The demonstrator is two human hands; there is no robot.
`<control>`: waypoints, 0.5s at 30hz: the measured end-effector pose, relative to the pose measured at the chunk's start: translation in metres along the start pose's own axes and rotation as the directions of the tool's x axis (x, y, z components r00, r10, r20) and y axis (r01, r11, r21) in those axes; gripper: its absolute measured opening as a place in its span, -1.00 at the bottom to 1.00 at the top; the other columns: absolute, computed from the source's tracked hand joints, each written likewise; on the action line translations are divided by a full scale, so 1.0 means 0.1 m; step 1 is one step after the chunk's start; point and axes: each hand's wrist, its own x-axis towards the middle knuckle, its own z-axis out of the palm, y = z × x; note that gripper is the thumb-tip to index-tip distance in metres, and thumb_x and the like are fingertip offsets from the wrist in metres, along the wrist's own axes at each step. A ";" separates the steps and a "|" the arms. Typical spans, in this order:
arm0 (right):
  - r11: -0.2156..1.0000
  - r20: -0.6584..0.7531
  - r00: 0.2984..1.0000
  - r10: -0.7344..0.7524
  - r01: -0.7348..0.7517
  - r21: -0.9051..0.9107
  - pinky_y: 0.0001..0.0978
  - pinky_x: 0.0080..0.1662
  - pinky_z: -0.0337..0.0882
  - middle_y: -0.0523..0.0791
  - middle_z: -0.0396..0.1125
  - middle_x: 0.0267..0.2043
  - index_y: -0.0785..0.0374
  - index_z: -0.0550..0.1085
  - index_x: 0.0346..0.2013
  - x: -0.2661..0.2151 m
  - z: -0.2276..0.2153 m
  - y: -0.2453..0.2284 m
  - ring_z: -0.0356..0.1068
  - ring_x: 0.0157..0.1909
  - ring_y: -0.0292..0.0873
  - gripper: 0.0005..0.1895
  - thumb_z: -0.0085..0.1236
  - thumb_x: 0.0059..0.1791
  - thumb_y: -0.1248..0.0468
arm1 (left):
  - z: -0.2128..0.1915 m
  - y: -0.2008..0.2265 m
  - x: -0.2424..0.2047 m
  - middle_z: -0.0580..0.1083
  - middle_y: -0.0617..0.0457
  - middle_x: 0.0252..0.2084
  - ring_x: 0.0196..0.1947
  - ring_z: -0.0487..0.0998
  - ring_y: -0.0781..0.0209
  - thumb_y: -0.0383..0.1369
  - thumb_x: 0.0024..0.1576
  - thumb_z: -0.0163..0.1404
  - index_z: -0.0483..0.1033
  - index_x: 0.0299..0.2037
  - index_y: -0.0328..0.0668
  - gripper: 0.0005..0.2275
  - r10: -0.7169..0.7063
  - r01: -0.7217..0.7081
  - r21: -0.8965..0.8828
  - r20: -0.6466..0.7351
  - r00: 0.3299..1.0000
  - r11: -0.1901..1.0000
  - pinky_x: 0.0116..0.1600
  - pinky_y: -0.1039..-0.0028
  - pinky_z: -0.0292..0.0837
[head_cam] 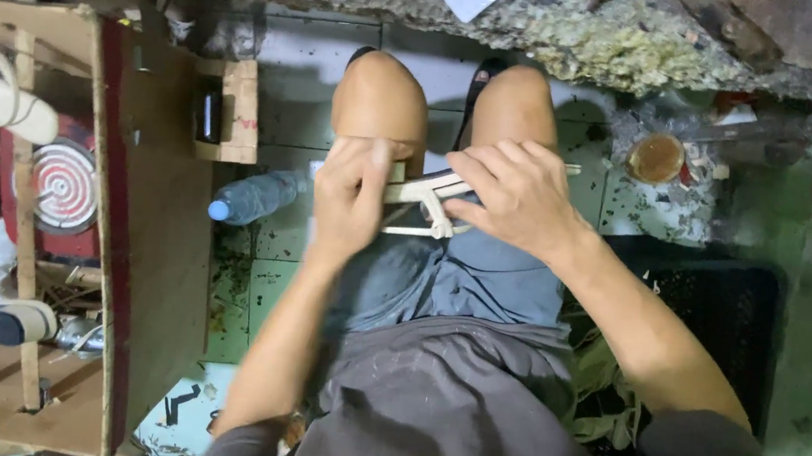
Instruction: Assembling sandals by manually attaching and adjusting straps to the soles.
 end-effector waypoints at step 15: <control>0.943 0.174 0.984 0.037 -0.092 0.320 -0.21 -0.23 0.41 -0.10 0.50 -0.20 0.15 0.57 -0.17 0.12 -0.19 0.06 0.46 -0.23 -0.03 -0.72 0.23 -0.02 0.04 | -0.06 -0.12 -0.12 0.51 0.02 -0.10 -0.13 0.44 0.00 -0.27 0.06 0.09 0.61 -0.11 -0.16 -0.75 0.294 -0.425 0.274 0.412 0.862 0.863 -0.03 0.24 0.28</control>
